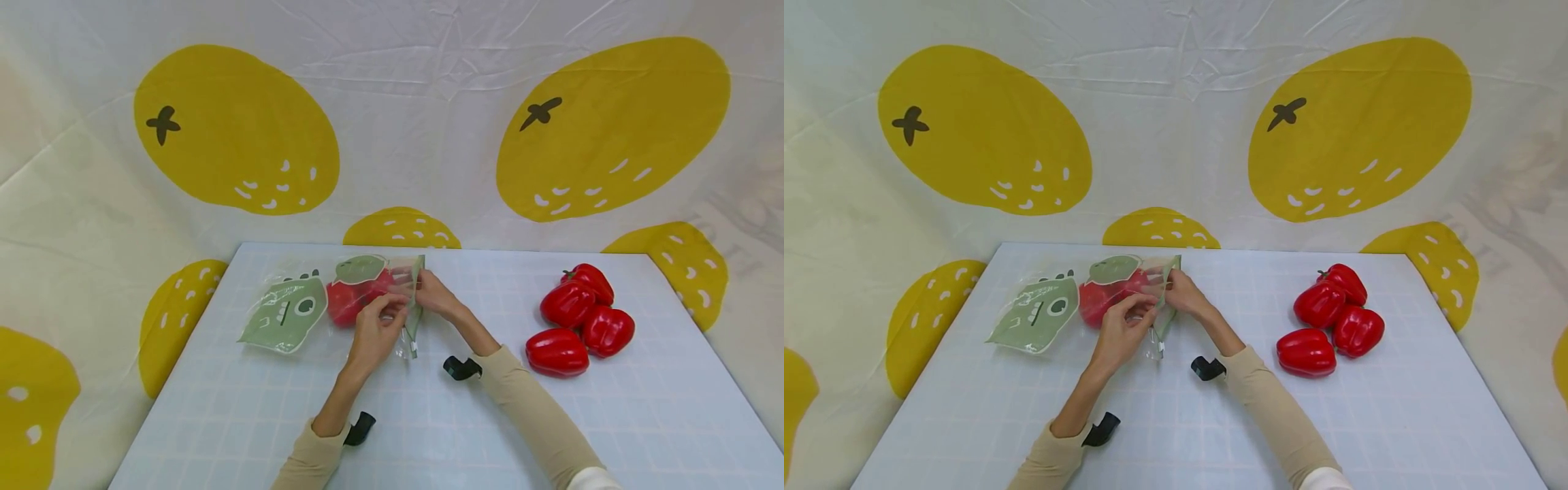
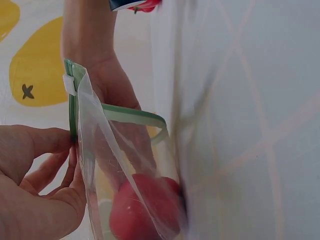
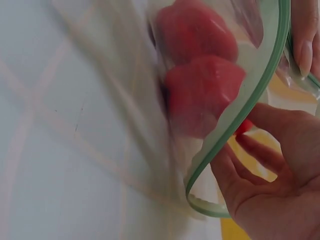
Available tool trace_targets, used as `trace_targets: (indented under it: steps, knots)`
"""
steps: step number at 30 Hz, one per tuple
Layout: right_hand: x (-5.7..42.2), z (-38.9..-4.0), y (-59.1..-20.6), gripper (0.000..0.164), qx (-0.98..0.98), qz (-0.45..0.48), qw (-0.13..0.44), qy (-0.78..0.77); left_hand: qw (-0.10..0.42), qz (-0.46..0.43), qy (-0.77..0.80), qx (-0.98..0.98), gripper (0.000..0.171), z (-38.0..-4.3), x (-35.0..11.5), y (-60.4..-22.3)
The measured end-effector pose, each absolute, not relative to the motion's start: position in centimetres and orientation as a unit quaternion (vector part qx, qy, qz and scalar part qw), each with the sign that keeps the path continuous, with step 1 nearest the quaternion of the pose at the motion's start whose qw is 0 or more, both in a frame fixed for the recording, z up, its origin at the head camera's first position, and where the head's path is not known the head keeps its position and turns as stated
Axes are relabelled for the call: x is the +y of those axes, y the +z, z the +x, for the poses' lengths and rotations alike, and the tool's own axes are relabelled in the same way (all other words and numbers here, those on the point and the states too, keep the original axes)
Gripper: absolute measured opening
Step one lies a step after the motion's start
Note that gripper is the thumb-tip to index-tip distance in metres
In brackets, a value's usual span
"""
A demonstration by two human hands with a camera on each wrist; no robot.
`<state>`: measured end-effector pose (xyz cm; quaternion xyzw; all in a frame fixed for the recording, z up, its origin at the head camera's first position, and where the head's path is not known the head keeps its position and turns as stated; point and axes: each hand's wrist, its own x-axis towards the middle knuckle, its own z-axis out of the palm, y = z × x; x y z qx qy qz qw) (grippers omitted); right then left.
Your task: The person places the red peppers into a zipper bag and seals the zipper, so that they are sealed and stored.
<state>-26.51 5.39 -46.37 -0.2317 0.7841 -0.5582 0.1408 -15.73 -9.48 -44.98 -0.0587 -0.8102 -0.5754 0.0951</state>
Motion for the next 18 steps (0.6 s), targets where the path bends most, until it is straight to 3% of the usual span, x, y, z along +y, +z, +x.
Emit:
trace_targets:
  steps: [8,18]
  knots:
    - [5.6,-26.5,-46.6,0.044,0.777,-0.232,0.160,-0.563,0.102,-0.051,-0.580,-0.807,0.018,-15.6,-9.1,-44.9]
    - [7.3,-26.0,-45.8,0.034,0.806,-0.235,0.142,-0.524,0.119,-0.025,-0.571,-0.812,0.018,-15.3,-8.6,-45.0]
